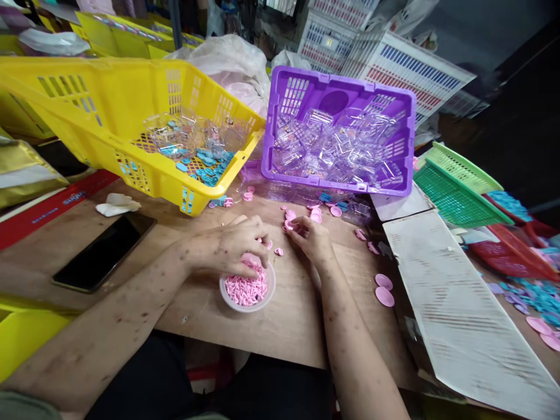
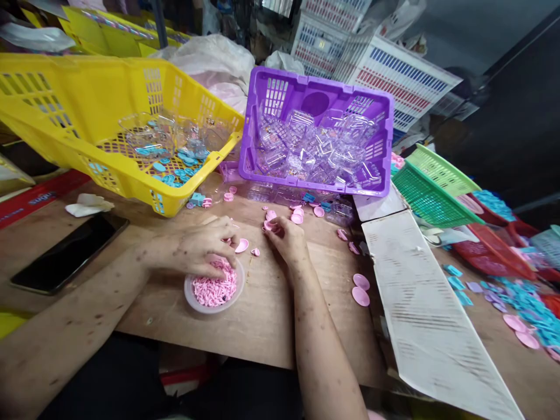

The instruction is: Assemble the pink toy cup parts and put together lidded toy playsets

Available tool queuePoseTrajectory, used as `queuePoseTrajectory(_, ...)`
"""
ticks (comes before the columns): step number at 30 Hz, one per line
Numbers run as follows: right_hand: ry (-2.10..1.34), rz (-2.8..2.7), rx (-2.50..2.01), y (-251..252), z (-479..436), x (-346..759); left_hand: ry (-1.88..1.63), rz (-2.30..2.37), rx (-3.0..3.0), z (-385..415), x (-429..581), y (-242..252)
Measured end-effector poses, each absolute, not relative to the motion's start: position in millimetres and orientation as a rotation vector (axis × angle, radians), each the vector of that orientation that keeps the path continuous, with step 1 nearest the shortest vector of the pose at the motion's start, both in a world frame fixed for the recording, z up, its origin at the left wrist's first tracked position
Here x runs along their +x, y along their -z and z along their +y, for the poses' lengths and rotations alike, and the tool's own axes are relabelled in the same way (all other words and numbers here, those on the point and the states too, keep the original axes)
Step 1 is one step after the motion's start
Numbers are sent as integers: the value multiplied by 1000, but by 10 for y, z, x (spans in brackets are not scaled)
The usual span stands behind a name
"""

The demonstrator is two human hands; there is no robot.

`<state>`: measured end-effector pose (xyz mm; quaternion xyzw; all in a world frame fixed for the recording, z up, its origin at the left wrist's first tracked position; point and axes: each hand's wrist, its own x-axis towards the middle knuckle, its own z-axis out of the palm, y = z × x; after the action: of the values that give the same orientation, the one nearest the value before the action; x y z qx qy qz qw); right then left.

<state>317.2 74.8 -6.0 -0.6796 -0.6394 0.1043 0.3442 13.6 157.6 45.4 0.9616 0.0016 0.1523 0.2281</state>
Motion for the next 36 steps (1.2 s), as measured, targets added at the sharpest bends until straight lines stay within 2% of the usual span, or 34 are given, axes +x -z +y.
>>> queuePoseTrajectory(9, -278, -1710, -1609, -215, 602, 3154, -357, -20, 2521, 1501, 121, -544)
queuePoseTrajectory(14, -210, -1741, -1462, -358, 559, 3043, -254, 126, 2553, 1516, 90, -522)
queuePoseTrajectory(18, -314, -1762, -1295, -399, 531, 2920, -243, 120, 2545, 1552, 88, -556)
queuePoseTrajectory(23, -518, -1795, -1095, -386, 519, 2821, -377, -90, 2269, 1615, 83, -658)
queuePoseTrajectory(27, -612, -1782, -1017, -360, 511, 2779, -210, -104, 2025, 1617, 63, -631)
queuePoseTrajectory(36, -659, -1766, -1027, -375, 498, 2754, -253, 4, 2184, 1601, 34, -730)
